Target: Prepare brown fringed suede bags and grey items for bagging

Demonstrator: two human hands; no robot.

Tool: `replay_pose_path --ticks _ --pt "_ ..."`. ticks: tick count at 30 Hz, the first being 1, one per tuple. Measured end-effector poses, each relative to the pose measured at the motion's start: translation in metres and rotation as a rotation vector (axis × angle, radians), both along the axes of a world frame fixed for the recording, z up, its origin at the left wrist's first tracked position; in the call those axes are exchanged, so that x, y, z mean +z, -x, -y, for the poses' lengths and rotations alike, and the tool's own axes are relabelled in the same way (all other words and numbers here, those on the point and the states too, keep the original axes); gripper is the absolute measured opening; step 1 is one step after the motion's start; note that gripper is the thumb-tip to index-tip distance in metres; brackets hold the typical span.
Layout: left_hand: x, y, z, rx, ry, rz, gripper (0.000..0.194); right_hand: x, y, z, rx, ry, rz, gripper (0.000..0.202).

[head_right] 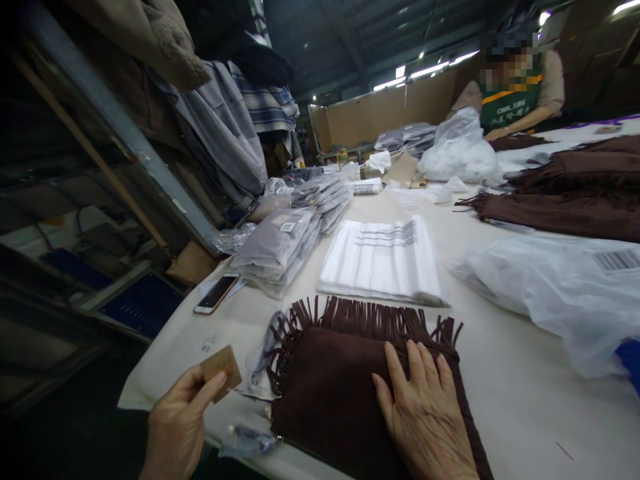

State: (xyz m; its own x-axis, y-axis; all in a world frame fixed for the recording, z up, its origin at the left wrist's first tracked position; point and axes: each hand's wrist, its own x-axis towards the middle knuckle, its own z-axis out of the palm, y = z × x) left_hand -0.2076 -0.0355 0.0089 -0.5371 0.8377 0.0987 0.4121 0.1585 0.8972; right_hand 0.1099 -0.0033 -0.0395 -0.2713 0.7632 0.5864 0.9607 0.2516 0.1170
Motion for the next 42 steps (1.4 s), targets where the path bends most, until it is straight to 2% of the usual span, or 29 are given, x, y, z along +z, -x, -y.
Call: replay_pose_path --ticks 2,4,6,7,9,10,12,14,16,19,21,25,30,32,34,37,39,42 --pt "-0.013 0.023 0.021 0.118 0.142 0.009 0.037 -0.002 -0.001 0.000 0.009 0.013 0.009 0.040" --pt "-0.027 0.036 0.034 0.225 0.203 -0.301 0.036 -0.003 -0.002 0.000 0.022 0.027 0.022 0.039" --pt "-0.036 0.035 0.037 0.259 0.091 -0.733 0.031 -0.004 -0.003 0.000 0.034 0.042 0.026 0.038" --pt "-0.037 0.029 0.035 0.193 -0.021 -0.917 0.027 -0.004 -0.004 0.000 0.038 0.045 0.025 0.038" --pt "-0.035 0.012 0.024 -0.104 -0.215 -1.119 0.030 -0.004 -0.004 0.000 0.045 0.034 0.019 0.039" --pt "-0.032 0.003 0.017 -0.288 -0.268 -1.144 0.035 -0.004 -0.004 0.000 0.048 0.028 0.020 0.039" --pt "-0.024 -0.010 0.002 -0.539 -0.232 -1.130 0.039 -0.004 -0.005 0.000 0.054 0.026 0.033 0.039" --pt "-0.015 -0.015 -0.007 -0.643 -0.124 -1.135 0.039 -0.004 -0.005 0.000 0.056 0.034 0.049 0.037" --pt "-0.010 -0.012 -0.006 -0.708 -0.062 -1.183 0.036 -0.004 -0.005 0.000 0.047 0.029 0.055 0.038" --pt "-0.009 -0.006 0.011 -0.761 -0.025 -1.250 0.030 -0.006 -0.006 0.000 0.060 0.020 0.071 0.039" --pt "-0.013 -0.005 0.027 -0.749 0.029 -1.231 0.028 -0.007 -0.007 0.000 0.083 0.015 0.082 0.039" --pt "-0.022 -0.011 0.047 -0.635 0.267 -0.946 0.019 -0.006 -0.008 0.000 0.112 0.001 0.080 0.039" --pt "-0.022 -0.024 0.034 -0.445 0.434 -0.505 0.012 -0.001 -0.007 0.000 0.147 -0.029 0.093 0.037" --pt "-0.017 -0.029 0.026 -0.369 0.510 -0.258 0.009 0.001 -0.007 0.000 0.188 -0.052 0.114 0.037" --pt "-0.010 -0.032 0.021 -0.311 0.581 0.116 0.009 0.002 -0.007 0.000 0.222 -0.080 0.128 0.037" --pt "-0.002 -0.035 0.016 -0.238 0.641 0.668 0.019 0.002 -0.008 -0.001 0.251 -0.102 0.134 0.038" --pt "-0.002 -0.038 0.012 -0.196 0.695 0.868 0.024 -0.001 -0.010 -0.001 0.258 -0.093 0.128 0.038" --pt "-0.009 -0.044 0.004 -0.169 0.794 1.039 0.026 -0.007 -0.015 -0.003 0.272 -0.063 0.119 0.040"
